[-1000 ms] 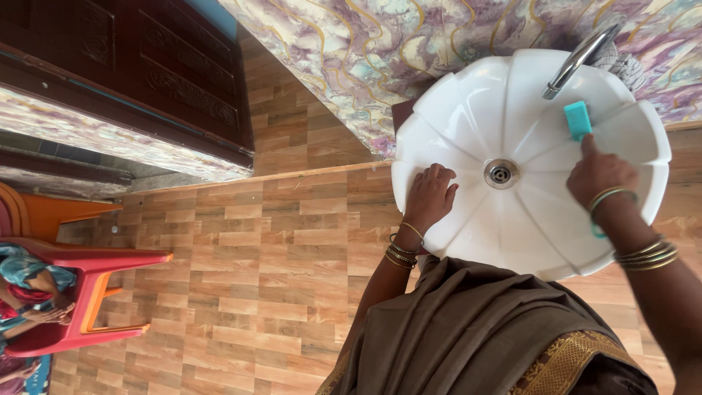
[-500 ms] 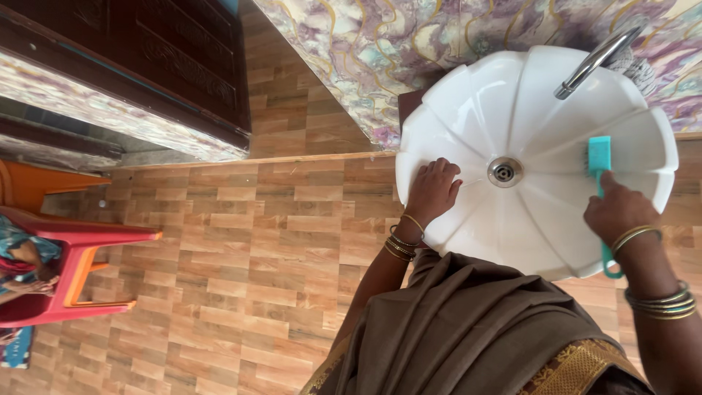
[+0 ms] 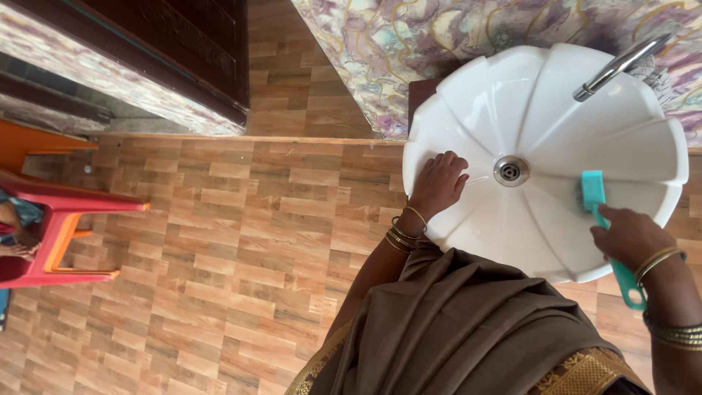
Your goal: The person scrubs a white, flower-shaped sink with a teal brush, focusing on the basin and the drain area. They rinse the brush under the faucet and continue scrubbing the sink's interior surfaces.
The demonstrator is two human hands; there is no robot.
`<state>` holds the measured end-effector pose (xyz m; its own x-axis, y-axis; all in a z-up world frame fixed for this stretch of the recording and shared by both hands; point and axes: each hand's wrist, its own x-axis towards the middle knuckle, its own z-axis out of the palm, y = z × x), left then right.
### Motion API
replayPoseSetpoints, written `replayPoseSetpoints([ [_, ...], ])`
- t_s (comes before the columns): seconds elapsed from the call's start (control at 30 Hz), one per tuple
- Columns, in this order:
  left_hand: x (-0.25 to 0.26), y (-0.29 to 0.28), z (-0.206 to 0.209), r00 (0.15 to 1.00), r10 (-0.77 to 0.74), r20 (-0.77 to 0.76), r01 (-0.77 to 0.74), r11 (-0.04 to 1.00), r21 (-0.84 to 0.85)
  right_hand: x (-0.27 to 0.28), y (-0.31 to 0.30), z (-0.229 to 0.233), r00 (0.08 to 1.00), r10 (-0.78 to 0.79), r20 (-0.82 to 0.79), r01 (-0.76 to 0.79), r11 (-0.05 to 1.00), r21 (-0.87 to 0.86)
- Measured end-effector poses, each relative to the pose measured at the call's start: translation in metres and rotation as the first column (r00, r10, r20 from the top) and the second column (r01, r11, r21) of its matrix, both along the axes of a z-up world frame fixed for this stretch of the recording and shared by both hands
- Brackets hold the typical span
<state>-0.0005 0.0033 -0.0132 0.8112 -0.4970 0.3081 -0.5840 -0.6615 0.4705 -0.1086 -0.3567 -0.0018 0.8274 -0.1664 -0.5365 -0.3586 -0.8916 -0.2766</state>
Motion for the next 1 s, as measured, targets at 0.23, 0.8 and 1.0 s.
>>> replayPoseSetpoints([
  [0.23,0.003,-0.002,0.001,1.0,0.014,-0.023,-0.012,0.996,0.083,0.035,0.074,-0.052,0.977,0.134,0.167,-0.122,0.989,-0.081],
  [0.8,0.003,-0.002,-0.001,1.0,0.014,0.003,-0.014,0.999,0.039,0.041,0.106,-0.025,0.977,0.184,0.106,-0.178,0.982,-0.062],
  [1.0,0.001,0.0,-0.001,0.999,0.01,-0.03,-0.011,1.0,-0.014,0.015,0.086,-0.015,0.952,0.274,-0.136,-0.261,0.959,0.11],
])
